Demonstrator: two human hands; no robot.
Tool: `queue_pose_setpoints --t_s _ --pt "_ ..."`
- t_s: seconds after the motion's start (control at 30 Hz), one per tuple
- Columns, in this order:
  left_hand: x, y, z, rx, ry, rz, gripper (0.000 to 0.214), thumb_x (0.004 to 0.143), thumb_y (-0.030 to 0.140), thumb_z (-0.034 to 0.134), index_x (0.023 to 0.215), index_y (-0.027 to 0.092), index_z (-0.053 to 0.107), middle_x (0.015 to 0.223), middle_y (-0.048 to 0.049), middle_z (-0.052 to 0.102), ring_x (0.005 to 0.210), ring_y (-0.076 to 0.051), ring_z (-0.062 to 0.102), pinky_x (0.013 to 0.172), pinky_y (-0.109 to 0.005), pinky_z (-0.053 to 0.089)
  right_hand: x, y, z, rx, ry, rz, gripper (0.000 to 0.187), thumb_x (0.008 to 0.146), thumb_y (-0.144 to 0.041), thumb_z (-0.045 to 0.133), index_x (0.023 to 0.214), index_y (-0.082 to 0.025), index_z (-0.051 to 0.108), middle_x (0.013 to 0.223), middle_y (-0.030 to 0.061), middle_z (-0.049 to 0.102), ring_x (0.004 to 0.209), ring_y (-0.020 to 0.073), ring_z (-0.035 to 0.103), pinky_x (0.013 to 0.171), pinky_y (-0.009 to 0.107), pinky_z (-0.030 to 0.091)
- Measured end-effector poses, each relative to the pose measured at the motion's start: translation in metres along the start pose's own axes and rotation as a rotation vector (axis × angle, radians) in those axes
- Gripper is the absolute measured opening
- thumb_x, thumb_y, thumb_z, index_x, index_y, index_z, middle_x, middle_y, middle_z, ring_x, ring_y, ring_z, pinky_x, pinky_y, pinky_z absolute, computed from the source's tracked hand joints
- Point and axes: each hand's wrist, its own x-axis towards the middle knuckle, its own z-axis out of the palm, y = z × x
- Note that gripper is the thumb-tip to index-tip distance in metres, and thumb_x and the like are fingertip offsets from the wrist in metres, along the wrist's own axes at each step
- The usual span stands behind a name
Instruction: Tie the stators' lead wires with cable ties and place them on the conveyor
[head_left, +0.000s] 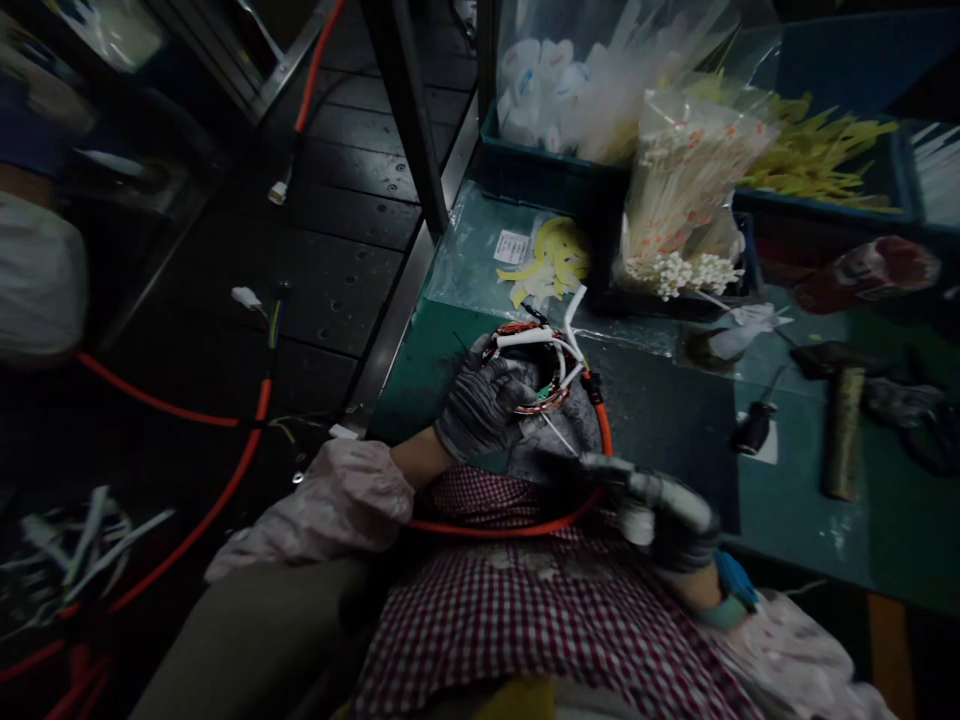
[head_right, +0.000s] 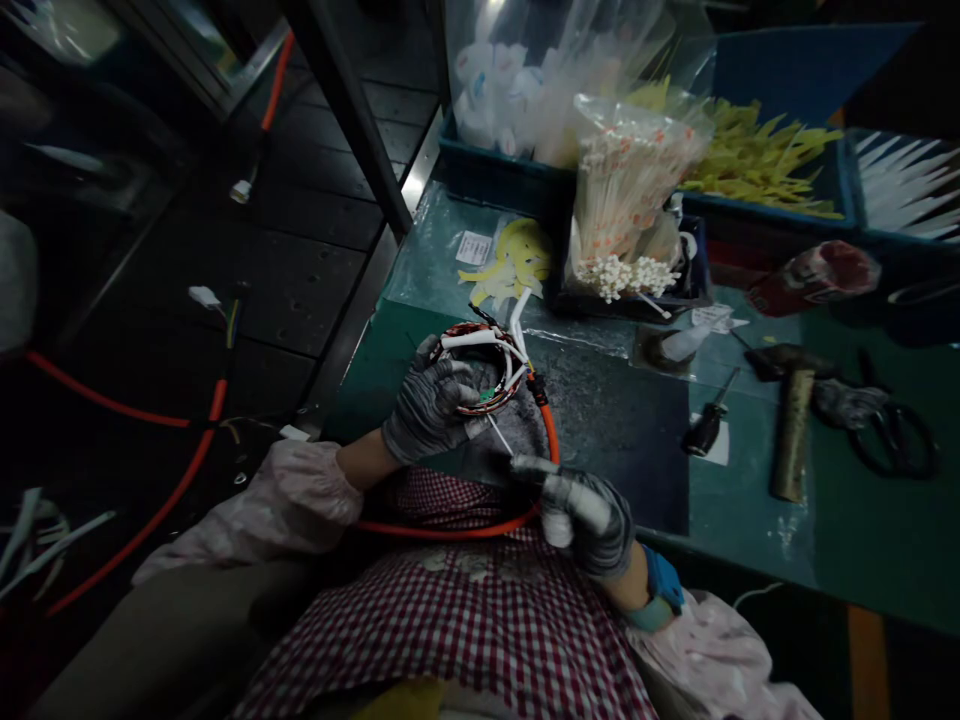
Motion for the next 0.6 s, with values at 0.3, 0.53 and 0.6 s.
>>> queue_pose_setpoints --t_s 0.3,0.53,0.6 --pt "0.004 -0.007 0.002 -0.133 0.12 0.059 0.021 0.091 0.04 0.081 0.106 0.025 0.074 0.119 -0.0051 0.081 0.119 -0.026 0.076 0.138 -0.061 0.031 0.096 -0.004 0.017 -0.367 0.093 -0.159 0.036 0.101 -0.046 0.068 0.127 -0.024 0.08 0.115 0.015 0.085 0.1 0.0335 0.082 0.087 0.046 0.066" --pt "0.011 -0.004 -0.004 -0.234 0.168 0.059 0.016 0.09 0.035 0.085 0.099 0.027 0.075 0.117 -0.0029 0.083 0.116 -0.025 0.078 0.139 -0.06 0.029 0.13 -0.031 0.018 -0.404 -0.03 -0.108 0.026 0.101 -0.041 0.066 0.102 -0.022 0.083 0.087 0.0084 0.084 0.075 0.024 0.076 0.072 0.034 0.059" --pt "0.012 -0.003 -0.005 -0.22 0.162 0.059 0.015 0.092 0.034 0.084 0.102 0.028 0.075 0.119 -0.0023 0.083 0.119 -0.025 0.078 0.139 -0.06 0.03 0.13 -0.035 0.018 -0.148 0.024 -0.095 0.028 0.102 -0.044 0.065 0.104 -0.023 0.084 0.096 0.0067 0.086 0.085 0.0242 0.078 0.079 0.036 0.062"
